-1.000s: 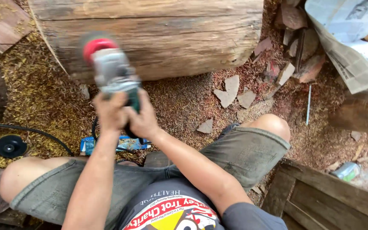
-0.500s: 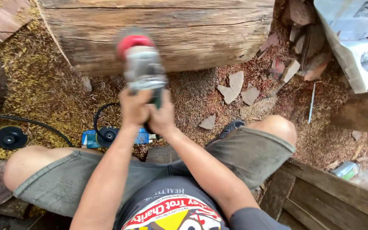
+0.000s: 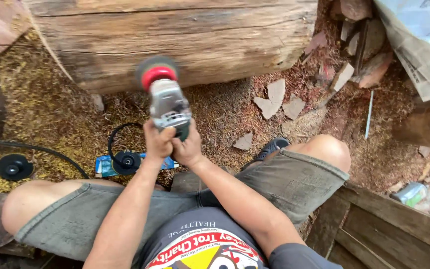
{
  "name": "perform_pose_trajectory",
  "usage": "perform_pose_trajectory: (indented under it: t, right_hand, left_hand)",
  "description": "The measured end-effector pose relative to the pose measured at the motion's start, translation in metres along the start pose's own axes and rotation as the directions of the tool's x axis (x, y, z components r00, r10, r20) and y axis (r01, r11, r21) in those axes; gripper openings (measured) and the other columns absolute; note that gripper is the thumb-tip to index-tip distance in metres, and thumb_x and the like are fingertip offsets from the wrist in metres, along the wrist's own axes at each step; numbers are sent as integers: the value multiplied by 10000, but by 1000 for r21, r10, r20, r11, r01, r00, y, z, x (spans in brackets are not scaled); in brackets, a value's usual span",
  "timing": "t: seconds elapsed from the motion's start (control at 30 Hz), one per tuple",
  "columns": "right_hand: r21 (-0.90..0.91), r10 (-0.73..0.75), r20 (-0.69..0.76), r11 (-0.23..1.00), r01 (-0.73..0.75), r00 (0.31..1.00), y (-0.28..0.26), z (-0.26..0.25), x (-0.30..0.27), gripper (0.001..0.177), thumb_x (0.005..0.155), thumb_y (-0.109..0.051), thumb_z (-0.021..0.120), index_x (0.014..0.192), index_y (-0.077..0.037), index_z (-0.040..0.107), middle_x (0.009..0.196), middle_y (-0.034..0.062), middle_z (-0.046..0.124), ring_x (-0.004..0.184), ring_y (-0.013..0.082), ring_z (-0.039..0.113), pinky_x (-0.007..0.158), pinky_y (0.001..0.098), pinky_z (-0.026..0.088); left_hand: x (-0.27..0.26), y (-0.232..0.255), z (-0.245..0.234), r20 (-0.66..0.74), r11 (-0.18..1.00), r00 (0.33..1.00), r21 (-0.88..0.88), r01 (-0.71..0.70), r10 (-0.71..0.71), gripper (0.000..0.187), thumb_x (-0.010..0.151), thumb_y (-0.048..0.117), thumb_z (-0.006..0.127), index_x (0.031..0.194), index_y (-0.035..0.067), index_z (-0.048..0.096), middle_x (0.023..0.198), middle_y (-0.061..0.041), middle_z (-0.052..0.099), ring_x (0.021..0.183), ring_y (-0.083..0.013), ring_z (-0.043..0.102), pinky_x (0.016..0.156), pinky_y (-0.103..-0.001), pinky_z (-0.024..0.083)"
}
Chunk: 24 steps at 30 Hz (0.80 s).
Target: Sand and shape a large wood log using an angle grinder and apply glue to cracks.
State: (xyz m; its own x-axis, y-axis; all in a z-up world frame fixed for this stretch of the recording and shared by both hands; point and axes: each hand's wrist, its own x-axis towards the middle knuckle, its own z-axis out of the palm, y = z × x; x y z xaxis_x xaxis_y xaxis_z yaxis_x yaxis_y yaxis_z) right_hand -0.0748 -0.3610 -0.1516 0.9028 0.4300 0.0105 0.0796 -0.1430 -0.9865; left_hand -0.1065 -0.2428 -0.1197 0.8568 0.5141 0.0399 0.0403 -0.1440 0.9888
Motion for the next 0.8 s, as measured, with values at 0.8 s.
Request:
perform_pose_trajectory:
  t: [0.8]
  right_hand:
    - [343, 79, -49, 938, -58, 996, -9, -27, 6, 982, 883, -734, 680, 1472, 7, 417, 1283, 161, 662, 1153, 288, 680, 1004, 361, 565]
  left_hand:
    - [-9, -38, 22, 79, 998, 996, -48, -43, 47, 472, 820, 288, 690, 1182, -14, 670, 1088, -93, 719, 984, -209, 694, 895, -358, 569]
